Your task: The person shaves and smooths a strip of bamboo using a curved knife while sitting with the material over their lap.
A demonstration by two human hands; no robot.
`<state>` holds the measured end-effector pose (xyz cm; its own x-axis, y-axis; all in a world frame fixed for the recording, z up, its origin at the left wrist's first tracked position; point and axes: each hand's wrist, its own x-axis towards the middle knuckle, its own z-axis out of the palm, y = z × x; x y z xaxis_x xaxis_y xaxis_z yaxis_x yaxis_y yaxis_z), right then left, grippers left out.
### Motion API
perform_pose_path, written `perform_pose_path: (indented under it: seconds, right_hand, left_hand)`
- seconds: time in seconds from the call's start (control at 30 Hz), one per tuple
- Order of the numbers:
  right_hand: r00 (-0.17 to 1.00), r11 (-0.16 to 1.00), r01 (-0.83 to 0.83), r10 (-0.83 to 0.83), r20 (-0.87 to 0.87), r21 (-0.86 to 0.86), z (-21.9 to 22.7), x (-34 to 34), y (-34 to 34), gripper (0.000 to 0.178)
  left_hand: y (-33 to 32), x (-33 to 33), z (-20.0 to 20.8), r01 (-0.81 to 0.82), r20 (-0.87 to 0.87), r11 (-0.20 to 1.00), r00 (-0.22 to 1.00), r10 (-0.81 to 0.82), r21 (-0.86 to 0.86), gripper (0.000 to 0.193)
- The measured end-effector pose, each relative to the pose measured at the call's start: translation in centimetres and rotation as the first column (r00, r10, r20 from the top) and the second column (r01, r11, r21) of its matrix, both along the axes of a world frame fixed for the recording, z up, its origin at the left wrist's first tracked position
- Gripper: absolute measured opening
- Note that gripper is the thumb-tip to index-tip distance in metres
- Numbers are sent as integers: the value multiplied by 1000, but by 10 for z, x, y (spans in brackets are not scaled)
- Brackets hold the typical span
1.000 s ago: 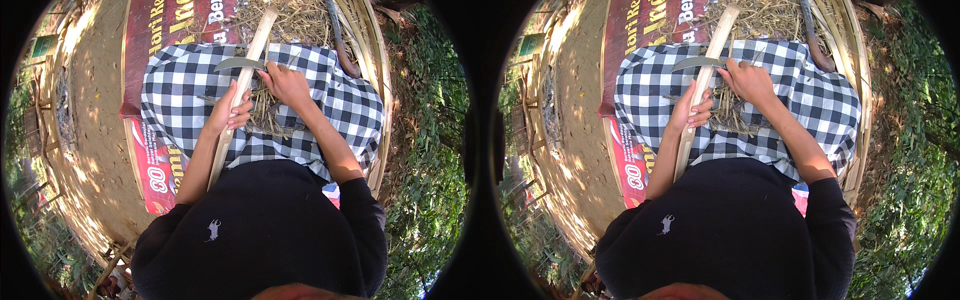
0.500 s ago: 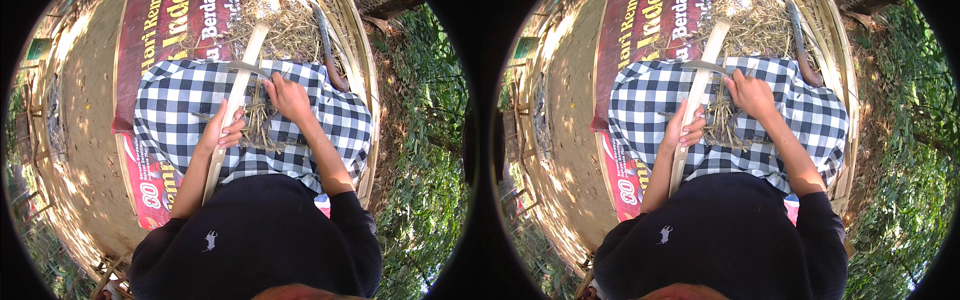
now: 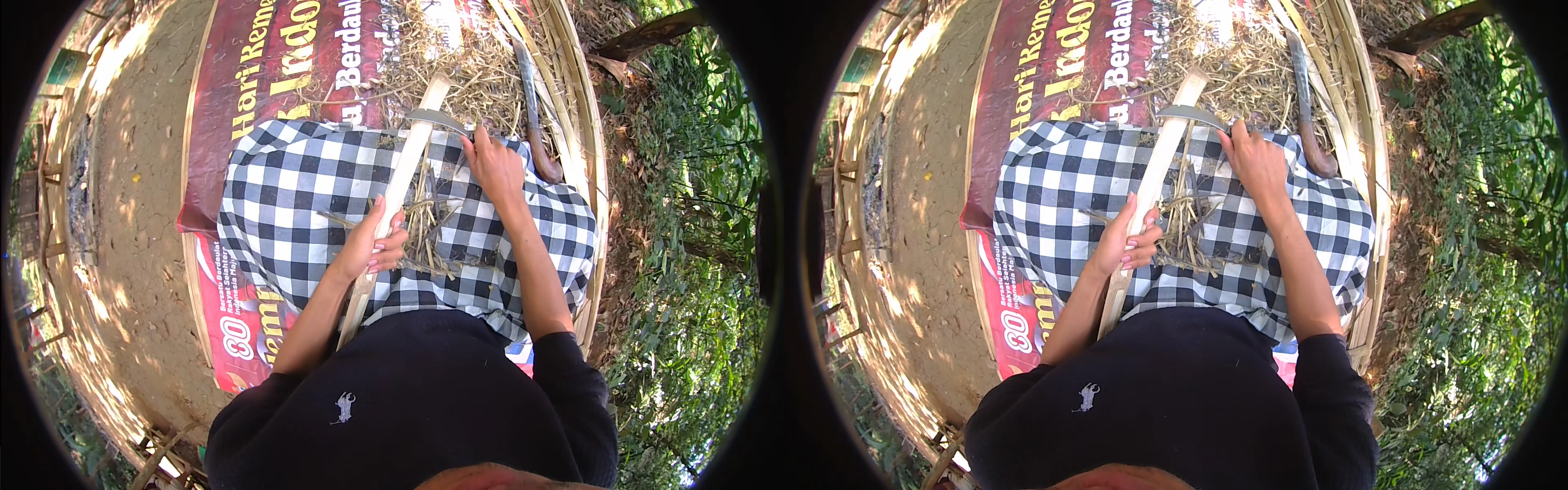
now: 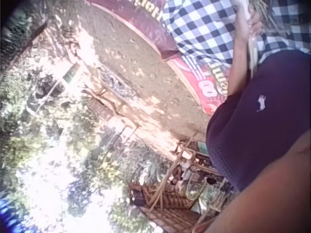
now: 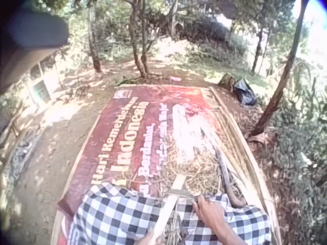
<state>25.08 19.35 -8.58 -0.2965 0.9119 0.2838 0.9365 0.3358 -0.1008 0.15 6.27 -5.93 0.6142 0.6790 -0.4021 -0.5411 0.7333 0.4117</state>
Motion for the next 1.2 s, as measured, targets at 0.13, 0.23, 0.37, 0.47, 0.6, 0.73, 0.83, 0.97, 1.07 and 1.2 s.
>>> perform_pose_path:
  seconds: [0.13,0.23,0.37,0.47,0.6,0.73,0.83,0.97,1.07,1.2]
  right_hand:
    - [999,999,-26,25,-39,-47,16,-17,-8,38]
    - [986,981,-167,167,-8,-100,39,-31,-38,38]
    - [984,986,-166,168,61,-24,29,4,1,40]
    - [999,971,-8,17,37,-239,29,-1,-1,41]
    - [986,988,-154,155,56,-12,30,-7,-8,44]
    - [996,969,57,-39,79,-242,39,1,6,38]
    - [965,960,-216,237,109,-179,57,-24,-23,38]
    - [997,976,-18,35,75,-217,39,-10,8,38]
    - [959,944,-244,268,87,-222,54,-33,-31,36]
    - [986,986,-37,63,156,-164,29,27,33,36]
  left_hand:
    - [1,-6,-4,-19,93,1000,995,20,-8,51]
    - [2,-5,-2,28,65,999,998,-26,-29,51]
    - [1,0,-1,48,22,998,999,-48,-27,50]
    - [2,3,-4,65,56,997,996,-63,-42,49]
    - [-1,1,4,77,30,996,997,-76,-45,48]
    - [6,-1,-3,47,53,998,998,-45,-43,50]
    - [-1,-4,-1,43,84,997,996,-38,-60,53]
    - [7,2,-5,35,53,998,998,-32,-49,53]
    - [0,-6,-4,40,43,999,998,-38,-36,53]
    - [-1,-3,-1,35,1,998,999,-35,-47,53]
